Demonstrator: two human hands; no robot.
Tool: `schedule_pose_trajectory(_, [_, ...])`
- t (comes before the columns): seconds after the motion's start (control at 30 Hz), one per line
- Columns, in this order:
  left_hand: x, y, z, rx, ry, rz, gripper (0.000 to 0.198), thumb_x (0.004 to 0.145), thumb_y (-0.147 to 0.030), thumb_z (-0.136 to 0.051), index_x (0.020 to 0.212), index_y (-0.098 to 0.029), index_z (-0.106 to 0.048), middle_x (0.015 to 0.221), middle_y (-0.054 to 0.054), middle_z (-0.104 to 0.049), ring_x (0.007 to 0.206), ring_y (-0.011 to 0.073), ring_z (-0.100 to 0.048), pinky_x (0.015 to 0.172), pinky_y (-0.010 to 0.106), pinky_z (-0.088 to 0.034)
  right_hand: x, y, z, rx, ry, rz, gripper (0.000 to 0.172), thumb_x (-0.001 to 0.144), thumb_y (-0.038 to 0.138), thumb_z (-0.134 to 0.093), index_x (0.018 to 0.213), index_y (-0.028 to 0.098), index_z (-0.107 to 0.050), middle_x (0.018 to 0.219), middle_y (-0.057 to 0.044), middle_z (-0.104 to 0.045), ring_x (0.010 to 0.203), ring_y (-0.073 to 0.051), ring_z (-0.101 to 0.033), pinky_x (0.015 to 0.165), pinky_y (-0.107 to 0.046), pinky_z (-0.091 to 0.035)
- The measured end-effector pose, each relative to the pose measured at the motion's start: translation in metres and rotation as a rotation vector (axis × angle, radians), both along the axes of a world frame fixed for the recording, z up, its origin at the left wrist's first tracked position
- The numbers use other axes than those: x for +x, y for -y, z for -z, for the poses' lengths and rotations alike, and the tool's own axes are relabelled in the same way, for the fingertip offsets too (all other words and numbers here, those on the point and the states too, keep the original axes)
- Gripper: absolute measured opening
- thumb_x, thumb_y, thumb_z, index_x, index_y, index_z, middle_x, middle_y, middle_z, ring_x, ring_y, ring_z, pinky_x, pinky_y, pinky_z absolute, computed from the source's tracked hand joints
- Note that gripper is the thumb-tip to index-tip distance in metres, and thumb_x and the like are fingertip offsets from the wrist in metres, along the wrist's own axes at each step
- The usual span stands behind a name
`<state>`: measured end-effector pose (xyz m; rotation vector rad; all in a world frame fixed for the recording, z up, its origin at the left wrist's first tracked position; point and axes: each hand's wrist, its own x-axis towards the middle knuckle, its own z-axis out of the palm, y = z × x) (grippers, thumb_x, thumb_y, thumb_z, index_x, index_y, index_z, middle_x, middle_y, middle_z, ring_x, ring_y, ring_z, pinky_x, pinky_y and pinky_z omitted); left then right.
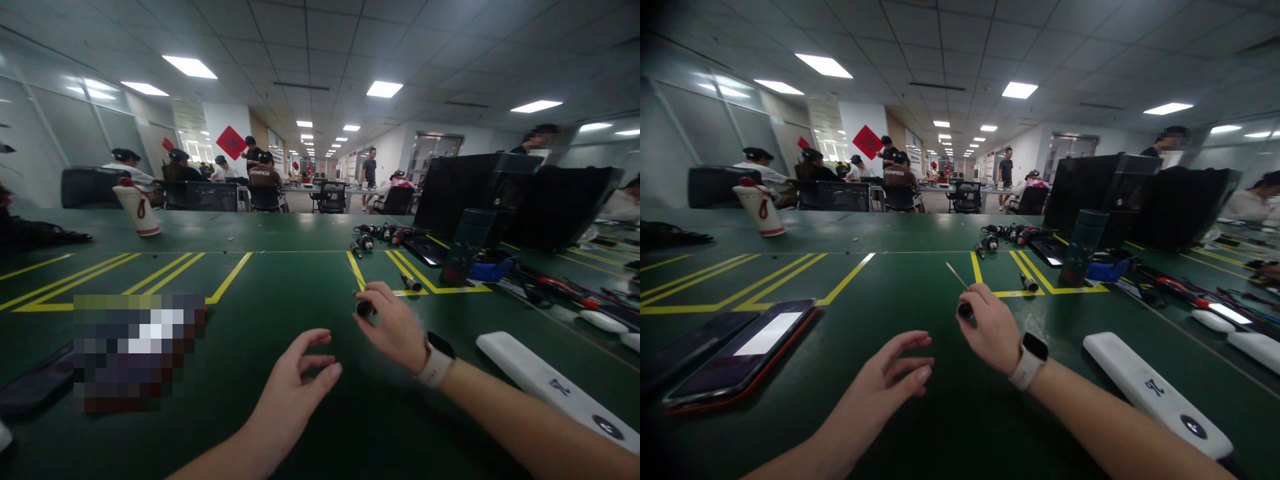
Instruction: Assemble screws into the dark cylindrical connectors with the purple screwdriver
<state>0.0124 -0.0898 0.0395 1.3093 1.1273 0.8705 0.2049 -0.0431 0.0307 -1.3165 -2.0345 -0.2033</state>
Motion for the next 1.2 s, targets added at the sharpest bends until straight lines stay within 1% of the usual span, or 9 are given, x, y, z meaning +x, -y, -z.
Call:
schedule_pose_trajectory(0.1, [0.002,0.0,0.008,-0.015,-0.038,0.031,0.041,0.071,-0.024,-0.064,0.111,-0.019,-0.055,0.125,0.012,-0.054,0.102,0.0268,-0.059,0.077,0.036,-0.05,0.019,-0.048,0.002,-0.016,0.031,0.135,0.017,0.083,0.015,-0.055,0.1,0.012,-0.056,0.111,-0.013,-0.055,0.099,-0.023,-0.056,0.084,-0.036,-0.047])
schedule_pose_trajectory(0.17, [0.002,-0.001,0.015,-0.018,-0.072,0.053,0.039,0.07,-0.021,-0.064,0.108,-0.019,-0.057,0.116,0.011,-0.06,0.099,0.0254,-0.061,0.078,0.035,-0.048,0.032,-0.074,0.005,-0.047,0.068,0.205,0.019,0.086,0.019,-0.055,0.103,0.013,-0.057,0.112,-0.011,-0.056,0.099,-0.022,-0.057,0.083,-0.039,-0.048])
schedule_pose_trajectory(0.3, [-0.001,-0.002,0.023,0.003,-0.116,0.09,0.035,0.073,-0.024,-0.062,0.107,-0.021,-0.059,0.099,0.008,-0.068,0.096,0.0248,-0.062,0.079,0.035,-0.047,0.051,-0.098,0.016,-0.129,0.162,0.287,0.026,0.089,0.027,-0.054,0.112,0.016,-0.054,0.115,-0.007,-0.057,0.096,-0.021,-0.059,0.08,-0.042,-0.05])
schedule_pose_trajectory(0.43, [0.0,0.0,0.021,0.038,-0.155,0.093,0.032,0.073,-0.022,-0.059,0.104,-0.021,-0.06,0.097,0.008,-0.067,0.091,0.0239,-0.063,0.075,0.034,-0.047,0.058,-0.093,0.025,-0.197,0.248,0.31,0.027,0.089,0.027,-0.054,0.113,0.016,-0.054,0.116,-0.008,-0.056,0.097,-0.022,-0.058,0.081,-0.042,-0.049])
schedule_pose_trajectory(0.53, [0.002,0.002,0.019,0.045,-0.164,0.095,0.031,0.072,-0.02,-0.058,0.103,-0.021,-0.061,0.096,0.007,-0.067,0.088,0.0227,-0.064,0.072,0.032,-0.048,0.061,-0.086,0.026,-0.232,0.278,0.334,0.027,0.088,0.027,-0.055,0.113,0.015,-0.054,0.116,-0.009,-0.056,0.097,-0.022,-0.058,0.081,-0.041,-0.049])
schedule_pose_trajectory(0.73, [0.003,0.003,0.019,0.061,-0.176,0.101,0.03,0.073,-0.02,-0.057,0.103,-0.021,-0.06,0.097,0.007,-0.066,0.087,0.0221,-0.063,0.072,0.031,-0.047,0.09,-0.094,0.007,-0.306,0.226,0.565,0.03,0.088,0.027,-0.055,0.114,0.013,-0.054,0.117,-0.01,-0.055,0.099,-0.023,-0.058,0.082,-0.042,-0.049])
schedule_pose_trajectory(0.87, [0.003,0.003,0.018,0.035,-0.191,0.109,0.03,0.074,-0.019,-0.056,0.103,-0.02,-0.059,0.095,0.007,-0.065,0.087,0.0217,-0.063,0.073,0.031,-0.047,0.113,-0.103,0.002,-0.457,0.158,0.662,0.029,0.088,0.027,-0.055,0.114,0.013,-0.054,0.115,-0.01,-0.056,0.096,-0.022,-0.059,0.08,-0.041,-0.05])
schedule_pose_trajectory(1.03, [0.002,0.002,0.019,0.046,-0.23,0.144,0.031,0.076,-0.018,-0.054,0.107,-0.018,-0.056,0.096,0.009,-0.063,0.089,0.022,-0.062,0.076,0.033,-0.048,0.12,-0.097,0.002,-0.598,0.01,0.666,0.027,0.089,0.027,-0.054,0.113,0.014,-0.054,0.114,-0.009,-0.057,0.094,-0.021,-0.06,0.079,-0.039,-0.051])
schedule_pose_trajectory(1.2, [0.003,-0.001,0.015,0.079,-0.222,0.138,0.028,0.076,-0.014,-0.052,0.104,-0.018,-0.057,0.101,0.008,-0.062,0.088,0.0209,-0.061,0.073,0.033,-0.049,0.112,-0.07,-0.016,-0.595,-0.206,0.585,0.023,0.089,0.028,-0.054,0.108,0.015,-0.057,0.11,-0.007,-0.059,0.093,-0.02,-0.06,0.078,-0.038,-0.05])
